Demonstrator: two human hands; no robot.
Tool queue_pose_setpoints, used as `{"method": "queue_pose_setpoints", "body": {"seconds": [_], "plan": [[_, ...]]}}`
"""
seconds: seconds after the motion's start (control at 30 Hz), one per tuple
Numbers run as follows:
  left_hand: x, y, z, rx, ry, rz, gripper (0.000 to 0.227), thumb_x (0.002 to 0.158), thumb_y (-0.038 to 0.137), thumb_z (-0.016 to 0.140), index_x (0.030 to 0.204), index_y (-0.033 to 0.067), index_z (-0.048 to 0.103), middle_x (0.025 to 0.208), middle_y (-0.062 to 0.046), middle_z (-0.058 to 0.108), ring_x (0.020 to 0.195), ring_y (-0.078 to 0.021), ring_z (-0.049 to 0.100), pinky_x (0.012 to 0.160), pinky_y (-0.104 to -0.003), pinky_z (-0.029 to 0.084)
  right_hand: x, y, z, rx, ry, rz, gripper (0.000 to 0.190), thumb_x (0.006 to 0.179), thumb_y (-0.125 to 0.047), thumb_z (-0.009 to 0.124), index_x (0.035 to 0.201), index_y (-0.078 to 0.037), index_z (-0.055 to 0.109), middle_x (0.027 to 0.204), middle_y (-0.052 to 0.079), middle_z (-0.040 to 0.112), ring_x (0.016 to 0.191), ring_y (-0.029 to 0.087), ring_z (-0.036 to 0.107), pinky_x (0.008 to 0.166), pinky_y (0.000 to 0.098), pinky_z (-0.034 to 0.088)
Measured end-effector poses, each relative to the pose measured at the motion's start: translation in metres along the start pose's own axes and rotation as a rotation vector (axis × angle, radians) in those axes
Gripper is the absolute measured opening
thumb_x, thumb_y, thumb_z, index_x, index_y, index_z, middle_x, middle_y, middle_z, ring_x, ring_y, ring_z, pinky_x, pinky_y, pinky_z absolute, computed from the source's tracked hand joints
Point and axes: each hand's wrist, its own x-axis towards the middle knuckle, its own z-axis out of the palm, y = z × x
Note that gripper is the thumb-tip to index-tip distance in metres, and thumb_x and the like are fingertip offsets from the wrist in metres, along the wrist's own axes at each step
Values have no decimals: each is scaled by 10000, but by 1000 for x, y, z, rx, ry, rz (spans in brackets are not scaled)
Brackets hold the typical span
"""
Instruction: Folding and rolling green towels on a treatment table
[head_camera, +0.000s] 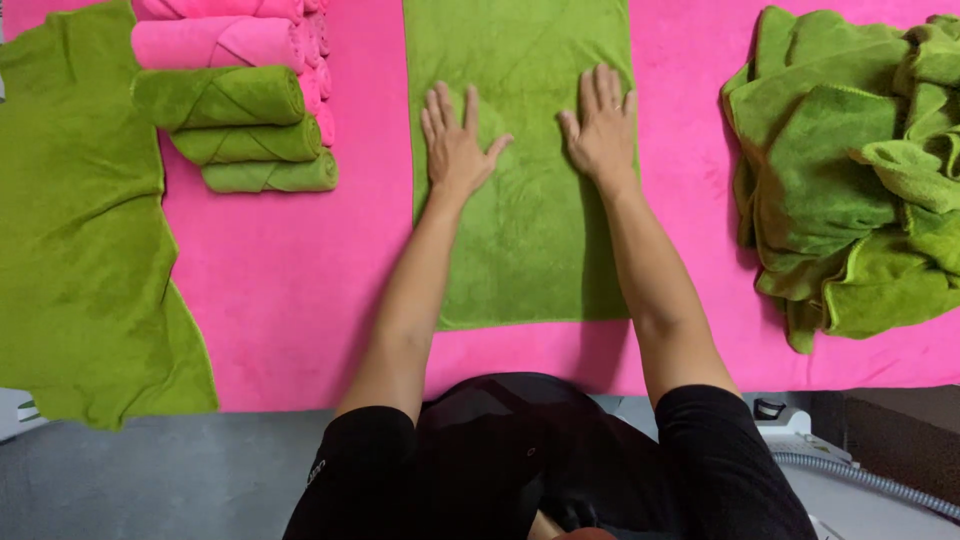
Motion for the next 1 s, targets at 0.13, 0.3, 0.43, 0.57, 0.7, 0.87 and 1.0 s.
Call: {"method": "queue_pose_setpoints", "body": {"seconds": [0.13, 0.3, 0.43, 0.57, 0.7, 0.87, 1.0], "plan": [[14, -14, 1, -37, 127, -66, 1076, 1014, 892, 386, 1714, 139, 68, 1695, -364, -12, 1601, -502, 8, 1312, -578, 61, 34, 12, -3, -3, -29, 164, 812, 1096, -622, 173, 1698, -84, 83, 1751, 126, -6, 1626, 280, -14, 1301, 575, -2], [13, -10, -8, -34, 125, -118, 1063, 1029, 879, 401, 1711, 136, 66, 1692, -373, 2, 1601, -510, 30, 1312, -577, 67, 50, -12, 23, 80, 269, 7, 655, 1094, -387, 590, 1582, 19, 427, 1669, 292, 214, 1534, 516, 118, 1231, 695, 85], [7, -14, -5, -14, 116, -116, 1046, 1044, 856, 368, 1708, 110, 61, 1700, -355, -1, 1607, -489, 24, 1315, -567, 58, 18, -45, 18, -19, -3, -128, 888, 1047, -746, 247, 1707, -153, 196, 1749, 157, 69, 1615, 343, 32, 1277, 639, 49], [-12, -30, 4, -32, 189, 81, 911, 1095, 710, 423, 1701, 78, 172, 1688, -353, 21, 1599, -492, 49, 1314, -570, 65, -11, -29, -13, 18, -100, 128, 1017, 947, -858, 110, 1702, -183, 20, 1746, 92, -105, 1611, 262, -116, 1298, 571, -81], [-52, -45, 10, 6, 52, 251, 879, 1109, 692, 350, 1709, 120, 58, 1709, -293, -69, 1621, -432, -11, 1325, -526, 26, -42, 13, -11, 35, -94, 215, 1092, 889, -895, 96, 1699, -168, 4, 1745, 75, -114, 1629, 282, -98, 1271, 629, -91], [-132, -44, 28, -48, 209, 226, 835, 1054, 571, 552, 1661, 53, 309, 1680, -365, 143, 1578, -524, 138, 1282, -625, 151, -92, 46, 15, -8, 80, 244, 924, 1036, -686, 404, 1677, -46, 226, 1745, 180, 142, 1611, 372, 73, 1222, 714, -8], [-166, -27, 65, -102, 225, 285, 586, 1022, 203, 578, 1570, 17, 486, 1648, -356, 285, 1557, -518, 232, 1262, -667, 143, -129, 32, 37, -167, 303, 92, 641, 1057, -353, 661, 1576, -5, 515, 1670, 272, 365, 1564, 472, 207, 1156, 782, 24]]}}
